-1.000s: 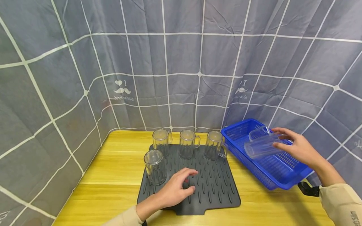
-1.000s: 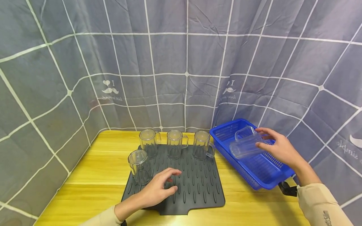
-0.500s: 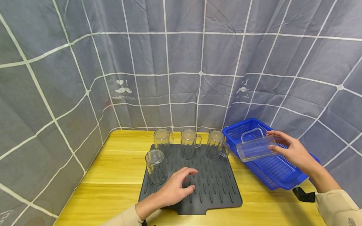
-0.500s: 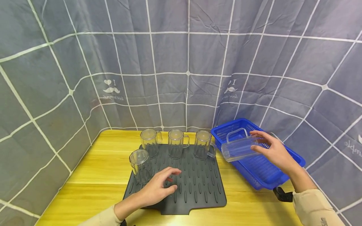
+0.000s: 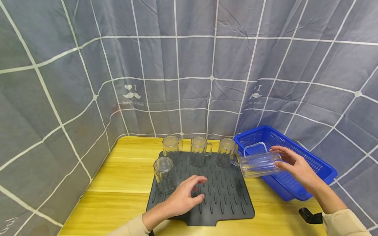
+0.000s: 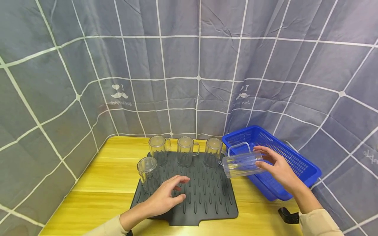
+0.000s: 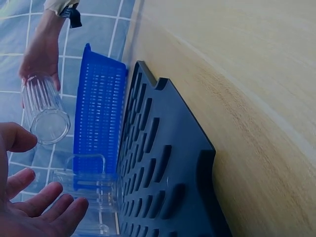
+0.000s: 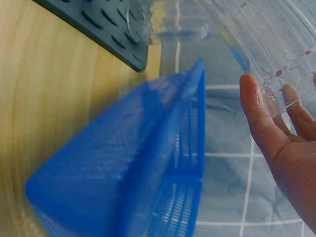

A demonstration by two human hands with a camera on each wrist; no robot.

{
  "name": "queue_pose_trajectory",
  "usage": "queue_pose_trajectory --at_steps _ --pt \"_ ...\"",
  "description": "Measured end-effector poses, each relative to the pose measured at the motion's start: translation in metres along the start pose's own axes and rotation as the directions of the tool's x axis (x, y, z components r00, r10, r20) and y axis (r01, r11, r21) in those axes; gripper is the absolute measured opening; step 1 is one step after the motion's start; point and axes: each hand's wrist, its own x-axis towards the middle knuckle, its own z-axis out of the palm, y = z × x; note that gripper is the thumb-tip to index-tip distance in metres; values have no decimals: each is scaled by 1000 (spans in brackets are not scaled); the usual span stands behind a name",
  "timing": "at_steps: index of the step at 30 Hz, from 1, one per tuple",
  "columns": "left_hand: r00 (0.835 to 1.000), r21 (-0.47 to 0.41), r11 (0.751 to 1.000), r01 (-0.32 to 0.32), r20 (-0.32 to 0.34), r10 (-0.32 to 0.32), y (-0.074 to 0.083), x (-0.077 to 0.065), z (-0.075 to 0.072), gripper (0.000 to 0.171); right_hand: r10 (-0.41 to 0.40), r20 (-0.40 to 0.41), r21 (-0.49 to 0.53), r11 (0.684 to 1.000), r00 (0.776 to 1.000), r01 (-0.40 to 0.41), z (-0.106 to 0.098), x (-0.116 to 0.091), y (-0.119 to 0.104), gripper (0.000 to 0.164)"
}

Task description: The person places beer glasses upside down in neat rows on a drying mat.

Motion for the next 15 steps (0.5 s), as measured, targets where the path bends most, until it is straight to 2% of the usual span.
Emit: queue_pose_trajectory --at_steps 7,15 --pt "1000 9 1000 -6 -1 6 1 0 -2 49 40 23 103 994 999 -42 16 -7 3 49" --pt "1000 -13 1000 15 0 -15 4 -1 -3 54 78 21 183 980 997 -80 37 -9 6 48"
